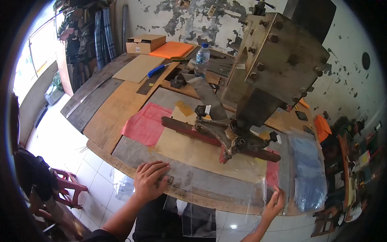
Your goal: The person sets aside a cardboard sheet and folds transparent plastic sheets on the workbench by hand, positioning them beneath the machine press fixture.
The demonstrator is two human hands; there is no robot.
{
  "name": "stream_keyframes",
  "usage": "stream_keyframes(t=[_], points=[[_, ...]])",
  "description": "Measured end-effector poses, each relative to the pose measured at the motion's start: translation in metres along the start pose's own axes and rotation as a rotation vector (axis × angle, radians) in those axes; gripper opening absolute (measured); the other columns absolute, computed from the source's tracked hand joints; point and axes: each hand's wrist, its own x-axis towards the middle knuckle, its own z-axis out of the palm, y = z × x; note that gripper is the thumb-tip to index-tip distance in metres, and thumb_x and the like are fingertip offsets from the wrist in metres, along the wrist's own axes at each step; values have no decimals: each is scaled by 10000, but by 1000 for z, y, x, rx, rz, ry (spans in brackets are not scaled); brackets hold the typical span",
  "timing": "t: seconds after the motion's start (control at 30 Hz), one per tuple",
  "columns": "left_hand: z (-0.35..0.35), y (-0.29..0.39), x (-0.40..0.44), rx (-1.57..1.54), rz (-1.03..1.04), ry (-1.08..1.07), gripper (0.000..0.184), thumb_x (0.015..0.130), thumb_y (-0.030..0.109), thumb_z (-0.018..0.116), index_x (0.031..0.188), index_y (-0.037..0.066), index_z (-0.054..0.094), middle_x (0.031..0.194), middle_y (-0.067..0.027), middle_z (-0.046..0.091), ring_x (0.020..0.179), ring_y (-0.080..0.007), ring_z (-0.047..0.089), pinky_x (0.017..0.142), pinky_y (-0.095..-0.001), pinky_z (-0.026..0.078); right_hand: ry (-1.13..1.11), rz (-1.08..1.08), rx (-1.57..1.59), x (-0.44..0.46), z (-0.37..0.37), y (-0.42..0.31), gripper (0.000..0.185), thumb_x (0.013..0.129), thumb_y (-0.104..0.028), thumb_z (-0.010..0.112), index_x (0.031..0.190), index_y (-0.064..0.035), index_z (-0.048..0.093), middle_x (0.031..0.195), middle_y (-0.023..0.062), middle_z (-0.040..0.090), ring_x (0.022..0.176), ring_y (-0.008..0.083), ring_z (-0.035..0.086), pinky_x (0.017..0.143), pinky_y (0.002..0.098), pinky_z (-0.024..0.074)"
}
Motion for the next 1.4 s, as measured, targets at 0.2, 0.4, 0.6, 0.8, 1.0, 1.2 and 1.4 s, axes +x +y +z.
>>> stream_keyframes(t=[0.2, 0.4, 0.6, 0.8, 1.0, 1.2, 1.4], points=[[1, 0, -2, -6, -10, 38, 279, 807, 158, 742, 1079, 96, 738, 1157, -23, 728, 1118, -215, 672, 950, -389, 493, 32, 18, 21, -2, 1, 0, 312, 1066, -190, 490, 1085, 42, 697, 1007, 151, 685, 949, 280, 656, 887, 386, 490], [0, 2, -1, -35, -21, 55, 258, 791, 125, 722, 1045, 85, 748, 1130, -36, 745, 1107, -247, 682, 944, -412, 490, 66, 62, 6, -6, 1, 1, 333, 1073, -216, 484, 1064, 31, 707, 930, 125, 694, 889, 259, 655, 851, 379, 487], [0, 2, -3, -38, -18, 61, 239, 798, 128, 717, 1032, 89, 746, 1130, -32, 741, 1111, -245, 678, 948, -410, 484, 74, 30, 5, -6, 2, 8, 356, 1077, -238, 476, 1056, 26, 714, 879, 118, 689, 850, 247, 639, 815, 375, 476], [-1, 2, -3, -43, -20, 53, 223, 810, 130, 706, 1025, 87, 744, 1141, -37, 736, 1116, -250, 672, 959, -411, 474, 68, 59, 19, -6, 1, 1, 362, 1078, -242, 480, 1055, 33, 714, 855, 111, 675, 830, 232, 624, 805, 368, 473], [0, 1, -4, -1, -2, 50, 216, 812, 154, 731, 1019, 98, 748, 1143, -21, 724, 1115, -228, 669, 957, -408, 482, 67, 61, 31, -6, 1, 2, 363, 1078, -245, 483, 1062, 32, 716, 849, 109, 673, 821, 224, 622, 787, 363, 475], [1, 0, -4, 3, -5, 49, 214, 809, 156, 734, 1015, 95, 751, 1147, -22, 724, 1119, -230, 668, 960, -410, 482, 57, 54, 34, -6, 1, 3, 362, 1077, -246, 485, 1063, 28, 721, 837, 105, 672, 806, 218, 621, 766, 354, 473], [2, -1, -5, -2, -6, 43, 212, 815, 157, 733, 1017, 96, 753, 1151, -22, 724, 1124, -231, 666, 958, -408, 484, 45, 44, 33, -6, 2, 3, 358, 1074, -234, 481, 1068, 28, 725, 833, 101, 674, 801, 207, 619, 762, 350, 472]])
